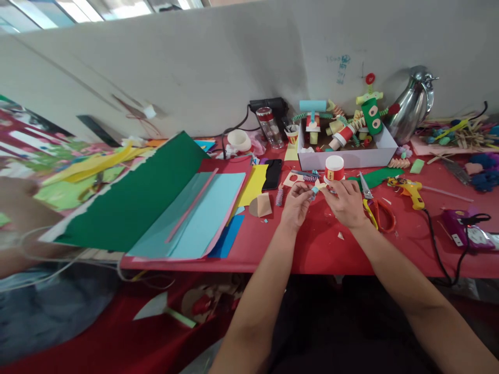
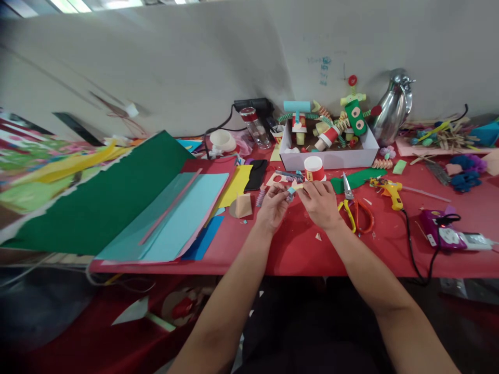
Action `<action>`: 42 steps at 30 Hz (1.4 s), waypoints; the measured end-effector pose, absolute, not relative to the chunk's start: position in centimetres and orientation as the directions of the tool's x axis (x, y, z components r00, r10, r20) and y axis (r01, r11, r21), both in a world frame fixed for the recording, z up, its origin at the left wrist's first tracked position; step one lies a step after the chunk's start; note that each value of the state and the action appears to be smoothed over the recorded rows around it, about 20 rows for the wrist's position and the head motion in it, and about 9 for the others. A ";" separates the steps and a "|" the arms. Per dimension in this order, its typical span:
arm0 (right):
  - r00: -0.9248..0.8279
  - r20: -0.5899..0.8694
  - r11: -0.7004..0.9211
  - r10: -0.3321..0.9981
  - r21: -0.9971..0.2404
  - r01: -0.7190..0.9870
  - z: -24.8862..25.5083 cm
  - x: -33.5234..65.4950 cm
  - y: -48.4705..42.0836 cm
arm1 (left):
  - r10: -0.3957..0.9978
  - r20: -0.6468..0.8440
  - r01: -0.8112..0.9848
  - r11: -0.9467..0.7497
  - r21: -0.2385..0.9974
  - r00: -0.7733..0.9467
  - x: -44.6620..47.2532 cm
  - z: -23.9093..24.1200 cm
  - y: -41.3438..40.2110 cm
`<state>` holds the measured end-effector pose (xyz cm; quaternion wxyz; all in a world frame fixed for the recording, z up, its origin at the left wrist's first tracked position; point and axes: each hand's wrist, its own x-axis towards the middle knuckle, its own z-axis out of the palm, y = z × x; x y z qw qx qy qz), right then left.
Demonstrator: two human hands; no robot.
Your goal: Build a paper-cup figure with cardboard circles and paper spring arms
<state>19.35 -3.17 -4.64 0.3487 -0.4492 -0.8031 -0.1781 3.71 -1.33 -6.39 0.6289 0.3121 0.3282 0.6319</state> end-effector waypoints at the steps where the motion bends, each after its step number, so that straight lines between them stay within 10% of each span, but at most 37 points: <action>1: -0.325 0.739 0.529 0.590 -0.050 0.847 -4.7 19.4 -3.1 | 0.999 -0.020 -0.594 0.001 0.805 -0.025 3.7 -6.4 -1.3; 14: 0.338 0.582 0.373 0.740 -0.772 0.514 -4.2 20.5 -1.9 | 0.995 -0.070 -0.624 0.013 0.781 -0.067 3.1 -6.4 -1.0; 25: -0.097 0.380 0.236 0.920 -0.341 0.910 -5.7 19.7 -2.6 | 0.976 -0.194 -0.759 0.052 0.649 -0.099 2.5 -7.1 -0.6; 34: -0.071 0.334 0.339 0.940 -0.884 0.321 -5.5 17.9 -3.0 | 0.978 -0.204 -0.726 0.168 0.667 0.039 3.0 -7.2 -0.8; 42: -0.029 0.143 0.142 0.989 -0.990 -0.025 -6.3 17.4 -2.5 | 0.990 -0.107 -0.688 0.144 0.711 0.096 4.3 -6.7 -1.4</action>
